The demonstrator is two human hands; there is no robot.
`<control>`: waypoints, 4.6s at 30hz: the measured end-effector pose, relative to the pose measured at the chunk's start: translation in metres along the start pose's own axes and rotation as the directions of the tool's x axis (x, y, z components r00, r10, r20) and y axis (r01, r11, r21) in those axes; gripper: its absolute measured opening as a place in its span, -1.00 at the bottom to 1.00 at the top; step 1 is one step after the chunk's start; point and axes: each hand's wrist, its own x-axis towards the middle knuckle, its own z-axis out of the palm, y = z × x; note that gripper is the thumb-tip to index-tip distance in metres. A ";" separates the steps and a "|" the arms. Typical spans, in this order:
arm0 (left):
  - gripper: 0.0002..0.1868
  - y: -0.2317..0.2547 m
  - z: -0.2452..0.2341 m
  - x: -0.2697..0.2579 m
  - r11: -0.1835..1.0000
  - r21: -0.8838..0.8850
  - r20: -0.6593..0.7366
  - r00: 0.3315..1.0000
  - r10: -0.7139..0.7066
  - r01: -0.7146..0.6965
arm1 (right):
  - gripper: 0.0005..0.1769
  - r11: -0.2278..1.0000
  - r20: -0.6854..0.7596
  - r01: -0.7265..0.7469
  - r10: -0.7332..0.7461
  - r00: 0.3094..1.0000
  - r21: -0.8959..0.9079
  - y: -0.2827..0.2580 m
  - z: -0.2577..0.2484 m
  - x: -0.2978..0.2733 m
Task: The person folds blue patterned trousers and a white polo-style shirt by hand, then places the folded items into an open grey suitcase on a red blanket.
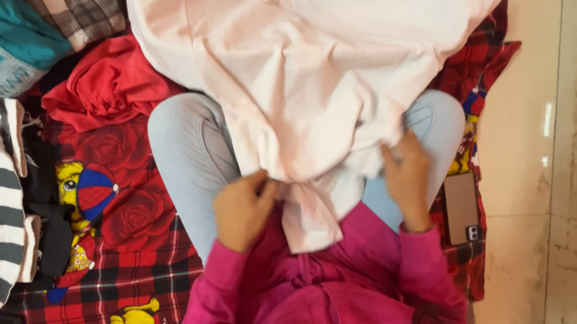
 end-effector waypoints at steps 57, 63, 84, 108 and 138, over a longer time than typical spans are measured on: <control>-0.55 -0.144 -0.048 -0.164 0.852 0.063 0.237 0.821 -0.519 0.521 | -0.33 0.694 0.650 -0.713 0.588 0.481 -0.099 0.148 -0.155 -0.198; -0.54 -0.186 -0.017 -0.191 0.577 -0.658 0.231 0.859 -0.457 0.484 | -0.23 0.631 0.582 -0.756 0.554 0.595 0.172 0.149 -0.177 -0.212; -0.59 -0.220 -0.082 -0.022 0.943 0.081 -0.309 0.908 -0.284 0.323 | -0.73 0.979 0.143 -0.066 0.095 0.985 -0.193 0.060 -0.128 -0.045; -0.26 -0.222 -0.063 0.239 0.188 -0.892 0.344 0.889 -0.303 0.410 | -0.21 0.621 0.258 0.588 -0.542 0.800 -0.519 -0.037 0.105 0.117; -0.45 -0.204 -0.165 0.258 0.493 -0.870 -0.113 0.967 -0.227 0.014 | -0.09 0.792 0.281 0.598 -0.550 0.787 -0.125 -0.097 0.119 0.076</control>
